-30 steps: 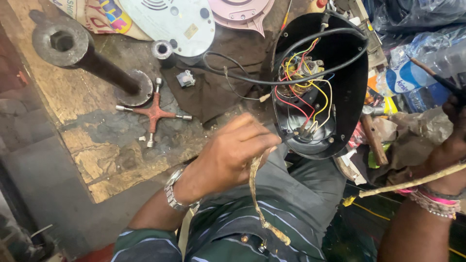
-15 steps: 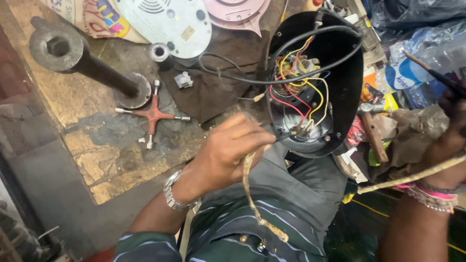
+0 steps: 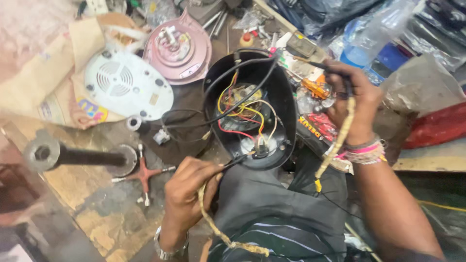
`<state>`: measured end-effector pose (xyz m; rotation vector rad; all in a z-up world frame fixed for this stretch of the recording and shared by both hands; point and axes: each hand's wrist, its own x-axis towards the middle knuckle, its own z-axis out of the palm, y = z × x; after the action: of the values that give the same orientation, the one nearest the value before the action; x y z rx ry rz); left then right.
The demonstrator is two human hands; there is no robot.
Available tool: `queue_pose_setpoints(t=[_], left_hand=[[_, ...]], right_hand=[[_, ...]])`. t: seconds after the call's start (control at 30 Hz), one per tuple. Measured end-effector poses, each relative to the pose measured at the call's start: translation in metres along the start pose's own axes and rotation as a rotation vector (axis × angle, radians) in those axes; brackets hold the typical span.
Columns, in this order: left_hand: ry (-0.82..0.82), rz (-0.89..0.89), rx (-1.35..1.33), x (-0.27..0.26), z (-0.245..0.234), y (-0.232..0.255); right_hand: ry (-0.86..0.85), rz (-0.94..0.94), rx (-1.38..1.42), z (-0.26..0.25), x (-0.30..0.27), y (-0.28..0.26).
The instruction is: The person is seated on the floor in a workshop, repairing a small electric motor. They use a soldering iron to work on the internal wiring and components of the motor, which is held in their lap.
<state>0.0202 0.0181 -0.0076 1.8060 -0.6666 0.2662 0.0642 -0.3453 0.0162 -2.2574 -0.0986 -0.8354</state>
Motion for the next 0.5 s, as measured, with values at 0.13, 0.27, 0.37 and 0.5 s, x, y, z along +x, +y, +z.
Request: queue_pose_setpoints(t=[0.13, 0.27, 0.37, 0.5], left_hand=[[0.01, -0.019, 0.026, -0.001, 0.003, 0.0], [0.004, -0.037, 0.049, -0.004, 0.002, 0.0], [0.005, -0.052, 0.061, -0.006, 0.002, -0.001], [0.006, -0.059, 0.044, -0.008, 0.002, -0.002]], right_hand=[[-0.011, -0.062, -0.093, 0.012, 0.004, -0.005], [-0.025, -0.072, -0.049, 0.018, 0.005, -0.014], [-0.034, -0.09, -0.049, 0.018, 0.003, -0.018], [-0.046, -0.086, -0.038, 0.018, 0.004, -0.018]])
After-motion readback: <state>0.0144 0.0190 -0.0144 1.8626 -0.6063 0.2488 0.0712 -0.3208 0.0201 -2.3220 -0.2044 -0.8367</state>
